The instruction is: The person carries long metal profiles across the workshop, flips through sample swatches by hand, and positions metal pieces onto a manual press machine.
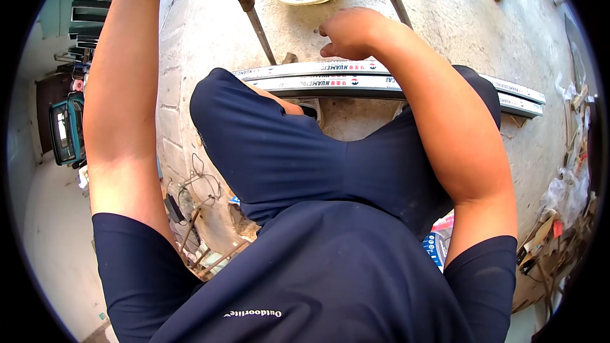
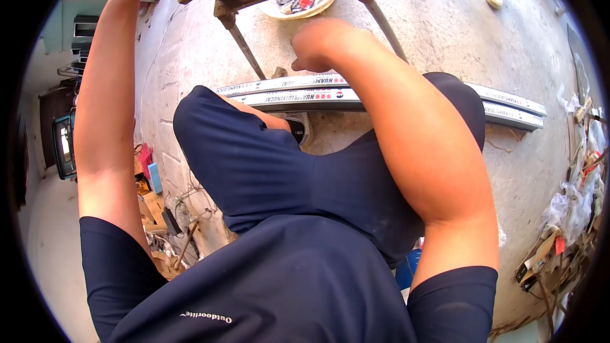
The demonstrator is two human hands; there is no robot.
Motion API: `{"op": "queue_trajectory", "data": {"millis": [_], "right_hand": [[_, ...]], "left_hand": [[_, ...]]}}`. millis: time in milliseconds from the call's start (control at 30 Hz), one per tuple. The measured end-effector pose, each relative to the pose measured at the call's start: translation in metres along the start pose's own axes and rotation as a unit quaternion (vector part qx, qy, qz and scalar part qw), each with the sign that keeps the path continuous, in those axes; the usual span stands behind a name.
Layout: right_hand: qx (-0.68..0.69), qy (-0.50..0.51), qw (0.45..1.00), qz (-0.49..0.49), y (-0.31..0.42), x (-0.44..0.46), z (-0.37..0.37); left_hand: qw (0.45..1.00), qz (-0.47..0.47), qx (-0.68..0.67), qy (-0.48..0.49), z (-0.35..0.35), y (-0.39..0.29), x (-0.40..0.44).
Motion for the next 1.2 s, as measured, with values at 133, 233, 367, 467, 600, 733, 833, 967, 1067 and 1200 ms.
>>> {"op": "queue_trajectory", "data": {"millis": [133, 233, 367, 467, 600, 733, 833, 967, 1067, 1200], "right_hand": [[-0.002, -0.001, 1.000, -0.001, -0.001, 0.001, -0.001], [-0.003, 0.001, 1.000, -0.003, -0.001, 0.001, -0.002], [-0.002, 0.003, 1.000, -0.006, -0.001, 0.000, -0.001], [0.002, -0.005, 1.000, -0.004, 0.000, -0.001, 0.000], [-0.001, -0.003, 1.000, -0.002, -0.001, 0.002, -0.002], [0.009, -0.010, 1.000, 0.005, -0.001, -0.001, 0.001], [0.012, -0.009, 1.000, 0.000, 0.000, -0.004, 0.004], [0.010, -0.012, 1.000, 0.007, 0.000, -0.005, 0.007], [0.012, -0.008, 1.000, 0.002, 0.000, -0.006, 0.005], [0.011, -0.015, 1.000, 0.008, 0.001, -0.006, 0.006]], "left_hand": [[1.000, 0.003, 0.011, -0.001, 0.002, 0.008, 0.006], [0.999, 0.017, 0.045, 0.002, 0.003, 0.008, 0.006], [0.997, -0.065, -0.015, 0.049, -0.007, 0.027, 0.033], [0.994, -0.088, -0.031, 0.064, -0.010, 0.025, 0.032], [0.998, 0.039, -0.008, 0.057, -0.016, 0.023, 0.000], [0.998, 0.003, -0.016, 0.065, -0.012, 0.013, 0.004], [0.997, 0.055, -0.011, 0.050, -0.004, 0.009, 0.005], [0.998, 0.007, -0.026, 0.058, -0.007, 0.030, 0.028], [0.992, -0.043, -0.090, 0.080, -0.011, 0.023, 0.026], [0.995, 0.022, -0.048, 0.084, -0.007, 0.019, 0.013]]}}
Point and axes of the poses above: each hand's wrist, its own x-axis towards the middle knuckle, its own z-axis out of the back of the hand, y = z × x, the point moved 8 cm from there along x, towards the middle knuckle, and after that the axes turned 13 degrees about -y, right-handed, at the moved point
